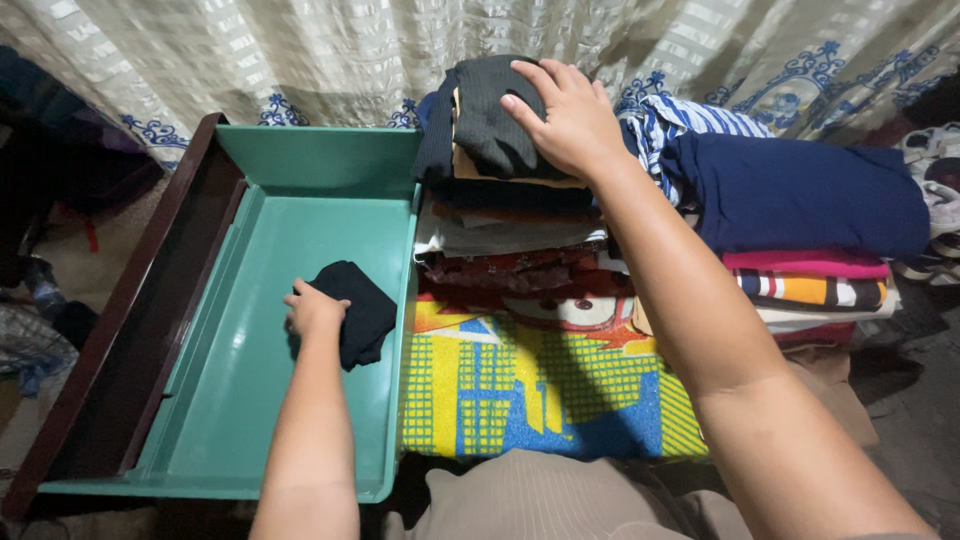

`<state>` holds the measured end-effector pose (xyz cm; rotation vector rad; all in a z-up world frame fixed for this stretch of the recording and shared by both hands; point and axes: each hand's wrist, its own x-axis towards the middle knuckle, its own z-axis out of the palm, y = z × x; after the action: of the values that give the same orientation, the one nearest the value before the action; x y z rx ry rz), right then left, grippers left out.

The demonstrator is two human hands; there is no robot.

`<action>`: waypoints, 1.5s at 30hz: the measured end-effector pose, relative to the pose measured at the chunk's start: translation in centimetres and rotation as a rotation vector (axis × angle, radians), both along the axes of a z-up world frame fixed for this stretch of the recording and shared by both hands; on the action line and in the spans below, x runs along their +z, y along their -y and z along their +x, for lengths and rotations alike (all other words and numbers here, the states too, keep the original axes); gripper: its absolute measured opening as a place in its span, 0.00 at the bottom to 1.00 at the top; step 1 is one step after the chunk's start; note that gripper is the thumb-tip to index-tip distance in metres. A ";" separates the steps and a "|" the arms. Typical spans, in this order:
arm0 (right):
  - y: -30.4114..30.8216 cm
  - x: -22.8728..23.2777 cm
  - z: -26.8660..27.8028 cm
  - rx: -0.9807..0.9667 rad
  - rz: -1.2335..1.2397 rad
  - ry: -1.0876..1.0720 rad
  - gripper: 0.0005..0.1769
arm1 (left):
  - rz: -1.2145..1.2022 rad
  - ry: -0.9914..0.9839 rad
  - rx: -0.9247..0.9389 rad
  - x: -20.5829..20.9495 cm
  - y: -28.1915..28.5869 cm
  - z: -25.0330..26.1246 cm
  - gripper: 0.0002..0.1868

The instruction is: The person folds several garments one by one, including a black top, a navy blue top, a beige top, and a black bottom. Each item is smoothed, folded into a compact rectangle, and placed into a green plastic drawer.

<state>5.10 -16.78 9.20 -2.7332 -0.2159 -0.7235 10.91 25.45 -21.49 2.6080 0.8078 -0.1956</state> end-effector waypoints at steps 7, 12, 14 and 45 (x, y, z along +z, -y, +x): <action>-0.2 0.3 -1.0 0.013 0.063 0.134 0.28 | 0.125 0.083 -0.304 0.8 -4.6 2.1 0.36; -1.5 1.2 -2.4 0.065 0.112 0.202 0.24 | -0.110 0.451 -0.357 7.3 -2.3 1.9 0.28; -2.1 1.6 -3.2 0.141 0.159 0.237 0.22 | -0.120 0.581 -0.408 11.7 -0.4 0.5 0.23; 1.6 0.1 -15.6 0.334 0.771 -0.328 0.14 | -0.912 0.696 -1.128 33.5 17.4 -15.0 0.09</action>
<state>-10.47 -18.38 9.33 -1.9655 -0.2451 -0.1881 -4.12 8.10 12.03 1.7172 -0.8485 0.0531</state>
